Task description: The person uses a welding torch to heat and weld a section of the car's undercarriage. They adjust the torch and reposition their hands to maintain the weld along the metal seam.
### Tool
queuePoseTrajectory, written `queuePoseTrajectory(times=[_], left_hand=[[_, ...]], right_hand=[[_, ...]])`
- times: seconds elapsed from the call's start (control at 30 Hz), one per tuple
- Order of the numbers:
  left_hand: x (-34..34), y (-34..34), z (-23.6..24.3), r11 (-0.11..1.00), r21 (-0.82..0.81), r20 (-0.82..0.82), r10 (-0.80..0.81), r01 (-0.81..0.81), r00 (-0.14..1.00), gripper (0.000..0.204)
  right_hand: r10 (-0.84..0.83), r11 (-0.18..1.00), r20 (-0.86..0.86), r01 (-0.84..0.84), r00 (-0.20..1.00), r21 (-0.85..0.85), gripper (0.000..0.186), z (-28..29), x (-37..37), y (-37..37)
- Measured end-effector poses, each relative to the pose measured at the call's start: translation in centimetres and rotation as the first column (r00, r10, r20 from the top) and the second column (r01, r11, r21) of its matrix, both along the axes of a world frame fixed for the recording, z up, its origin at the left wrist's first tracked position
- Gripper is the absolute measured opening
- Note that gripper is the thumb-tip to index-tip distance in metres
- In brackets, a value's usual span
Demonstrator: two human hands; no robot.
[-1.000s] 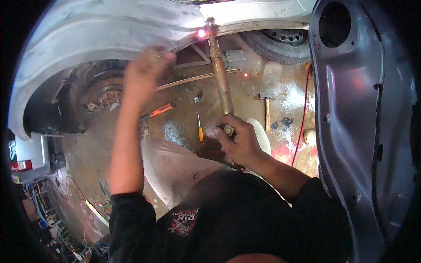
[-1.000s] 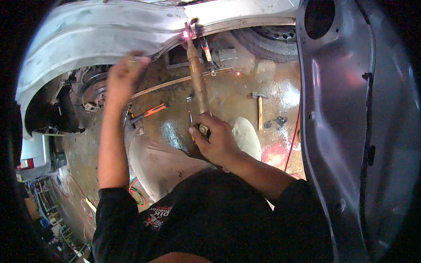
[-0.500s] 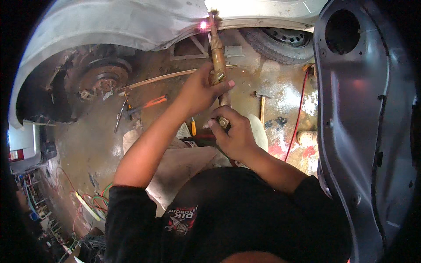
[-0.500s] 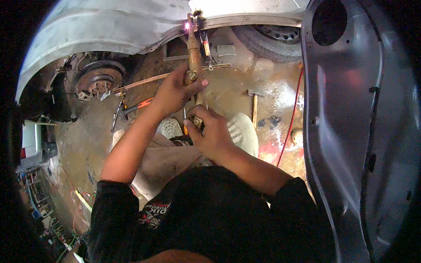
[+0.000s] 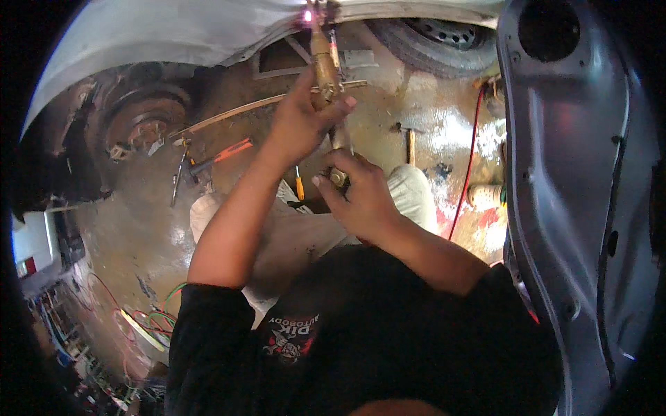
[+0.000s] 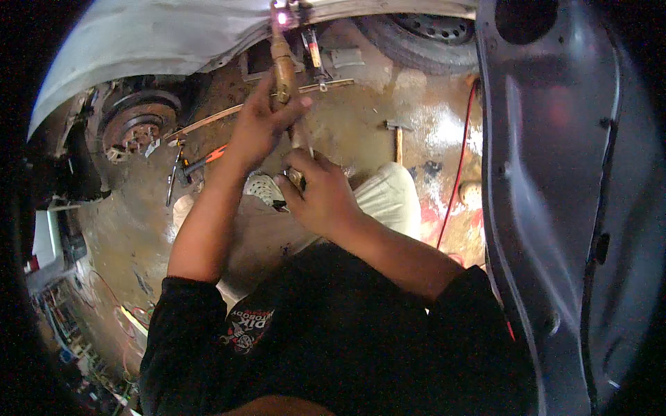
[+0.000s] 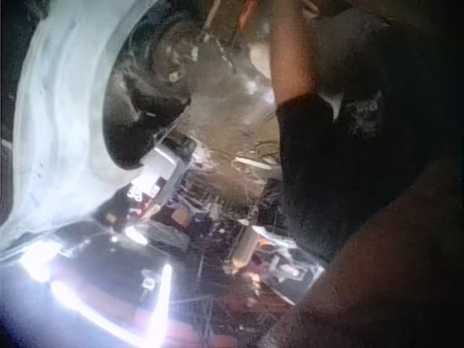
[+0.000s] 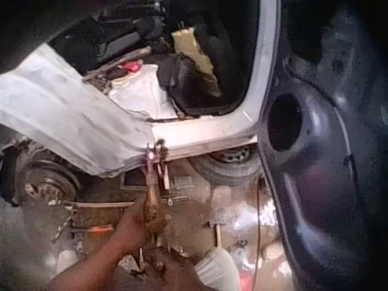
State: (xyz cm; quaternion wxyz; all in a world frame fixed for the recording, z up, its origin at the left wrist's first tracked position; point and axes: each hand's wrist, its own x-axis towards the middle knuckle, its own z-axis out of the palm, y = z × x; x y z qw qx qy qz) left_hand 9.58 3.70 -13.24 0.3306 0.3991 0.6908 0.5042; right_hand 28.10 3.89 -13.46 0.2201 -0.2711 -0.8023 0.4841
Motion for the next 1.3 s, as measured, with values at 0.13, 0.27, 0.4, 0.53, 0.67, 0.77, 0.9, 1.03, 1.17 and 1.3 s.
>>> queuePoseTrajectory(times=[0.13,0.27,0.4,0.53,0.67,0.77,0.9,1.03,1.17,1.3], left_hand=[[0.4,0.0,-0.1,0.997,0.067,0.202,-0.042,0.029,0.978,0.067],[0.3,0.1,0.3,0.998,-0.051,0.08,-0.037,0.041,0.996,0.053],[-0.6,-0.1,-1.3,0.999,0.03,0.082,-0.047,0.044,0.996,0.054],[-0.3,-0.2,-0.8,0.997,0.064,0.084,-0.04,0.035,0.996,0.056],[0.1,0.2,-0.2,0.998,0.007,0.126,-0.057,0.057,0.99,0.059],[0.4,0.2,-0.1,0.996,-0.067,0.094,-0.05,0.057,0.994,0.061],[0.3,0.2,-0.1,0.993,-0.113,0.07,-0.027,0.035,0.997,0.061],[-0.5,0.4,-3.9,1.0,0.02,0.073,-0.003,0.002,0.997,0.067],[0.9,0.4,-1.7,0.988,-0.156,-0.089,-0.029,0.015,0.996,0.083],[0.9,-0.2,-0.4,0.994,-0.102,0.106,-0.04,0.051,0.994,0.085]], right_hand=[[0.001,0.998,-0.022,-0.003,1.0,-0.06,0.018,-0.8,0.0,0.5],[0.016,1.0,-0.054,-0.017,0.998,-0.019,0.018,-2.4,-0.1,0.7],[0.009,0.996,-0.043,-0.013,0.999,-0.092,0.019,-2.0,-0.5,0.4],[0.025,0.996,-0.055,-0.029,0.998,-0.082,0.026,-2.1,-0.4,0.6],[0.027,0.999,-0.042,-0.029,0.999,-0.039,0.031,-2.9,0.0,0.9],[0.017,1.0,-0.008,-0.017,1.0,-0.005,0.022,-3.0,0.5,1.3],[0.018,0.999,0.01,-0.019,1.0,0.029,0.022,-3.0,0.7,1.4],[0.063,0.998,0.065,-0.064,0.996,0.02,0.023,-2.7,0.9,1.6],[0.056,0.998,-0.024,-0.057,0.998,-0.014,0.028,-3.1,1.7,1.7],[0.07,0.997,-0.014,-0.07,0.997,-0.027,0.024,-2.5,1.7,1.5]])
